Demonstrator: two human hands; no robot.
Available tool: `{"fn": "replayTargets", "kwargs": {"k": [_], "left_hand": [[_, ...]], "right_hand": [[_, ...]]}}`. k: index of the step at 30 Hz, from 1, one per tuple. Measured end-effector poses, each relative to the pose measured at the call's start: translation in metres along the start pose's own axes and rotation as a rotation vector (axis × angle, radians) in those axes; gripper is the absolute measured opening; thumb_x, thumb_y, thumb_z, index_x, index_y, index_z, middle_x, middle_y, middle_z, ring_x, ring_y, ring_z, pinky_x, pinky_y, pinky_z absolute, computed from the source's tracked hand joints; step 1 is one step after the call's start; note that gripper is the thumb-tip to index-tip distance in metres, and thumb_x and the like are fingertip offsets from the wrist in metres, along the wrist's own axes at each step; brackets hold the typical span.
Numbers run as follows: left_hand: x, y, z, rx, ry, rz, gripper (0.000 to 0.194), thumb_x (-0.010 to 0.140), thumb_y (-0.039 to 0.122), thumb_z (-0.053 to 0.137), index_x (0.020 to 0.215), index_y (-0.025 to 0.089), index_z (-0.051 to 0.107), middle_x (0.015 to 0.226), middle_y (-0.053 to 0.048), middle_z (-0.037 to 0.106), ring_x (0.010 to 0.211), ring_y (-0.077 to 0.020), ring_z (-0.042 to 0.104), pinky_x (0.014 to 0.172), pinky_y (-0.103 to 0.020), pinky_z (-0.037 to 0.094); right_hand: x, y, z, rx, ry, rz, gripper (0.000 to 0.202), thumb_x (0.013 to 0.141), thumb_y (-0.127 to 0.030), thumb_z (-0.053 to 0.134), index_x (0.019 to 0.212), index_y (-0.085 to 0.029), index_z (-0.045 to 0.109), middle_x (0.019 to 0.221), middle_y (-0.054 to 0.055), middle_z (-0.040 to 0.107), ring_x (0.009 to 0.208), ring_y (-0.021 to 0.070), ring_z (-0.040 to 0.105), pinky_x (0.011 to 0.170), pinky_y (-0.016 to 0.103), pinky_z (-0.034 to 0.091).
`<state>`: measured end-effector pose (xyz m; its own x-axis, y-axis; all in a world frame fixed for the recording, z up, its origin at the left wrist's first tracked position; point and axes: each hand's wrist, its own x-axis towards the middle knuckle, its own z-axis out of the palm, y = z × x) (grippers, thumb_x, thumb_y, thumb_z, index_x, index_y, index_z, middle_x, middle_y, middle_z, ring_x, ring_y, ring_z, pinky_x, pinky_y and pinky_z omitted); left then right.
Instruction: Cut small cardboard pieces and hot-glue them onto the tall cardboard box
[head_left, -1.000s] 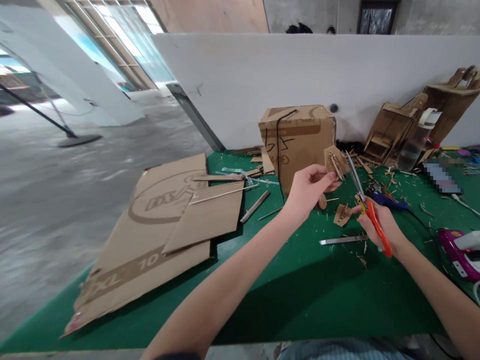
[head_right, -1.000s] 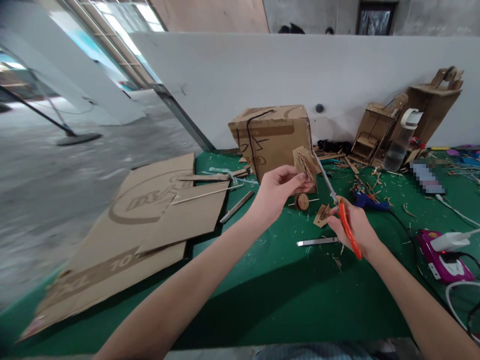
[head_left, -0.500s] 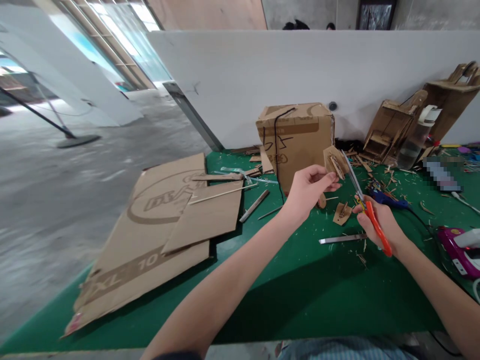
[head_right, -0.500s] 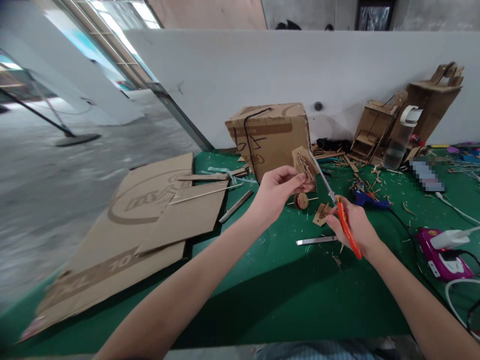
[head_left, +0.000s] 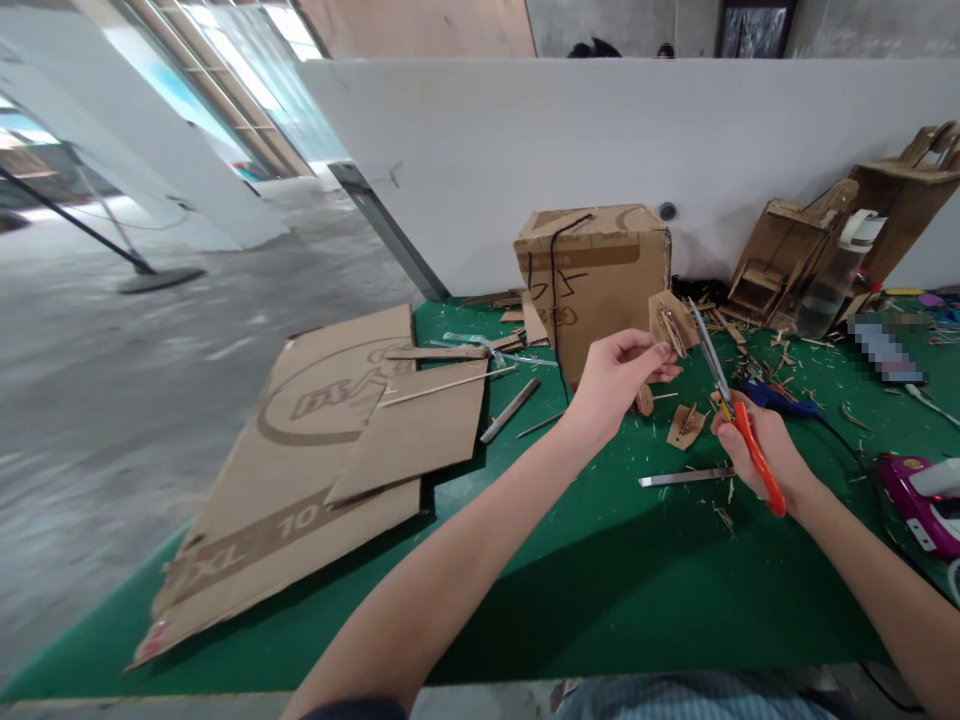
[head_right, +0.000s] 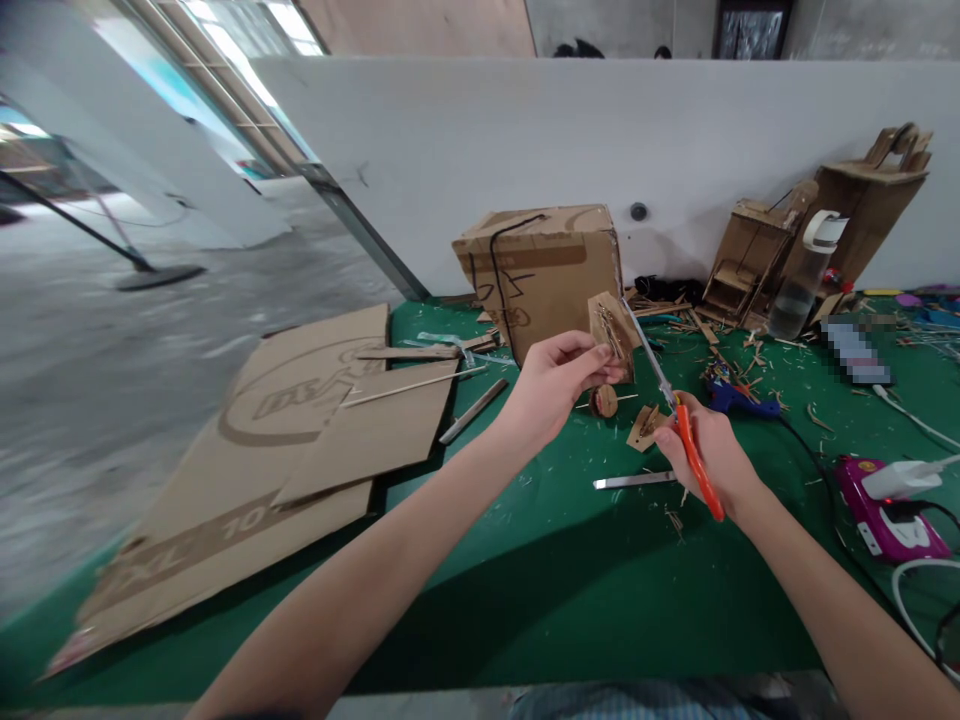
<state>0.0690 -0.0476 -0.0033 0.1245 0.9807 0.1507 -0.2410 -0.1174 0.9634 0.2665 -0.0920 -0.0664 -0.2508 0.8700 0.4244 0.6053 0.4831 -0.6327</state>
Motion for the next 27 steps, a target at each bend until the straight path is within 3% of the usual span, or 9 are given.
{"fn": "replayTargets", "kwargs": {"k": [14,21,27], "left_hand": [[-0.0011,-0.0022,0.0014,-0.001,0.008,0.025,0.024,0.071,0.033,0.077,0.070,0.014,0.062,0.069,-0.002,0.067,0.066,-0.0141,0.068,0.074,-0.030,0.057],[-0.0017,-0.0043,0.0026,-0.005,0.032,0.027,0.025,0.071,0.035,0.077,0.072,0.015,0.062,0.073,-0.004,0.069,0.068,-0.0149,0.069,0.074,-0.031,0.057],[-0.0016,-0.0038,0.0030,-0.019,0.037,0.041,0.025,0.071,0.035,0.078,0.072,0.015,0.062,0.070,-0.002,0.068,0.068,-0.0147,0.069,0.071,-0.028,0.057]], "right_hand": [[-0.0011,0.0034,0.0023,0.000,-0.007,0.003,0.039,0.095,-0.049,0.043,0.079,-0.019,0.061,0.109,0.013,0.068,0.081,0.0223,0.069,0.068,0.028,0.051],[-0.0003,0.0024,0.0007,-0.002,-0.014,0.025,0.038,0.094,-0.049,0.044,0.079,-0.019,0.061,0.109,0.013,0.069,0.071,0.0195,0.067,0.065,0.028,0.051],[-0.0010,-0.0030,0.0014,0.062,-0.051,0.081,0.042,0.092,-0.056,0.046,0.094,-0.017,0.062,0.086,0.010,0.070,0.064,0.0203,0.066,0.060,0.028,0.050]]}}
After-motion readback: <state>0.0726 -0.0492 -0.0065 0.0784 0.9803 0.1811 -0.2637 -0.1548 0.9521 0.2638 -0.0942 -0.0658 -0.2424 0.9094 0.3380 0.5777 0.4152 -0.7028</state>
